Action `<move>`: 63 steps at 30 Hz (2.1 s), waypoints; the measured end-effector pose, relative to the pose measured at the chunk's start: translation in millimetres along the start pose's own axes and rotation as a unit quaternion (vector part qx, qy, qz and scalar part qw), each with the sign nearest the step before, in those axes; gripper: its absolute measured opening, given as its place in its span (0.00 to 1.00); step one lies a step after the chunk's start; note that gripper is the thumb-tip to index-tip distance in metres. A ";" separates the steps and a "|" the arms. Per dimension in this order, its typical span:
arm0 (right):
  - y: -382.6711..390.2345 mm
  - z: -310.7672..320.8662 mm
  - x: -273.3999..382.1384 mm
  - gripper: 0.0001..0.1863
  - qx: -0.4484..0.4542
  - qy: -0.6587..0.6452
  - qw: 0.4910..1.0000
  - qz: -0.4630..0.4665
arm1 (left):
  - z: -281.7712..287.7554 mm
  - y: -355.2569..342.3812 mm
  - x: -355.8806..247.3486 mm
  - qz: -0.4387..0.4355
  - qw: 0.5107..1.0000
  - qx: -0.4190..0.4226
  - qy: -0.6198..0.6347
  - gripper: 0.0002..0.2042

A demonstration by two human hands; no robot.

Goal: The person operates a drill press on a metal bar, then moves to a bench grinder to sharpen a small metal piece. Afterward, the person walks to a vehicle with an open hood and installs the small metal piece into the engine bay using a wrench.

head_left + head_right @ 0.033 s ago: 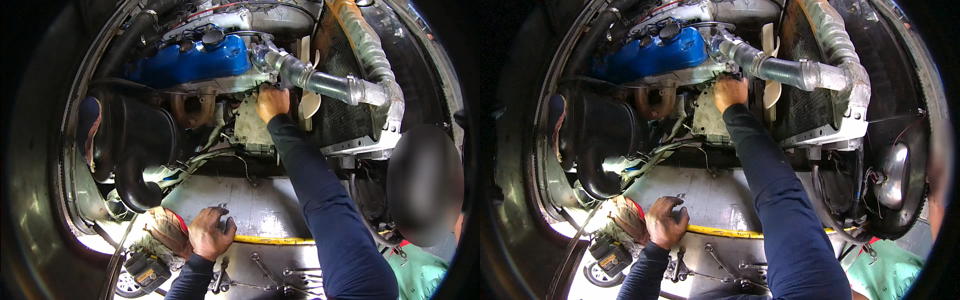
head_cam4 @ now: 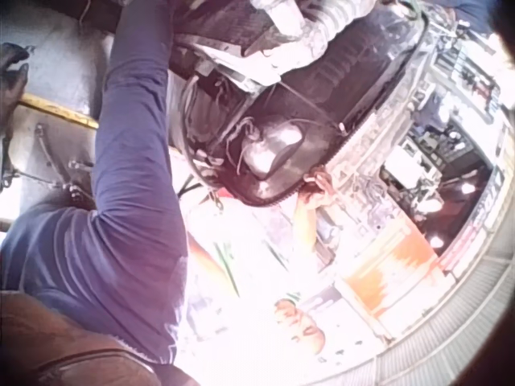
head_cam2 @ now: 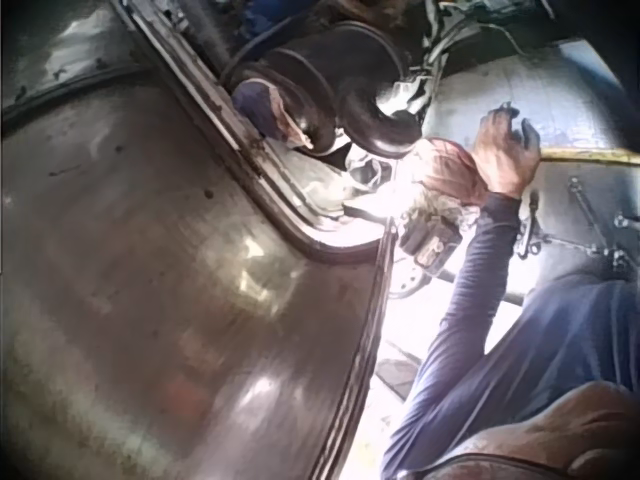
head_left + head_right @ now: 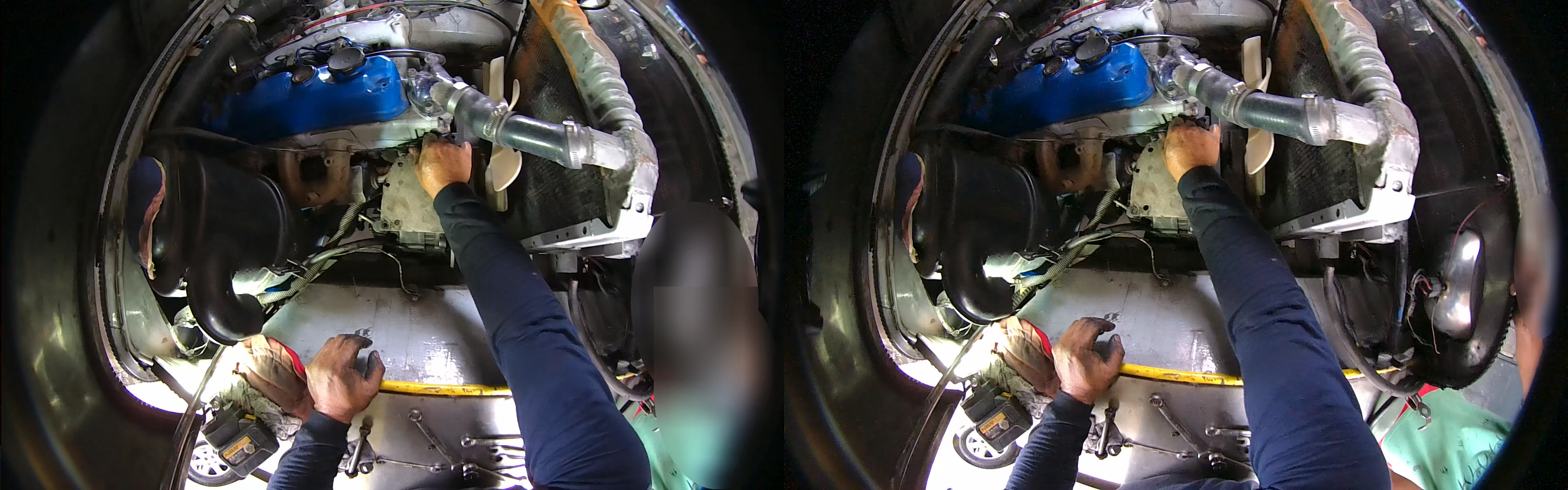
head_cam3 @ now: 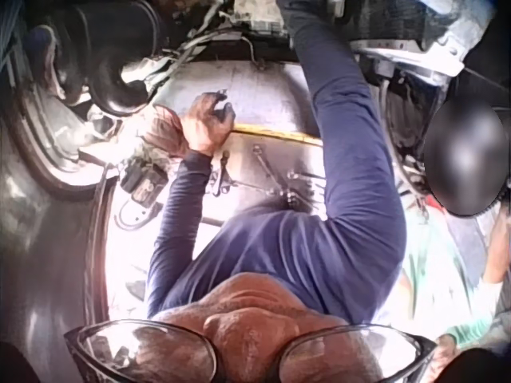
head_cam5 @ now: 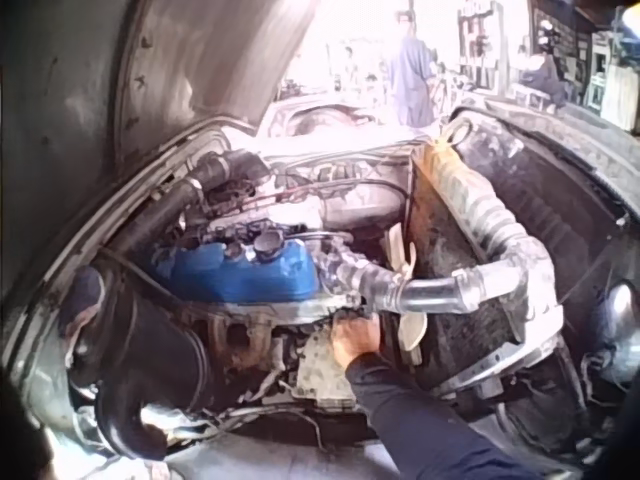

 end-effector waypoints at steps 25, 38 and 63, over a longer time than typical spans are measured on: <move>301.3 443.9 -57.2 0.13 0.193 -0.214 0.928 -0.238 | -14.2 8.0 17.1 0.022 0.997 0.021 -0.066 0.20; 377.6 477.5 -41.9 0.15 0.095 -0.012 0.985 -0.143 | 92.1 145.1 -34.5 -0.050 0.974 0.027 0.219 0.13; 193.0 254.0 -4.1 0.13 0.252 -0.385 0.885 -0.073 | -16.2 10.5 -102.4 -0.152 0.963 0.205 0.089 0.12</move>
Point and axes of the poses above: each hand's wrist, its own y-axis away from the middle knuckle, its own z-axis out of the back of the hand, x = y × z, the point moved 5 cm from there along -y, towards the middle knuckle, and after that the axes turned 12 degrees about -x, right-handed, at the moved point
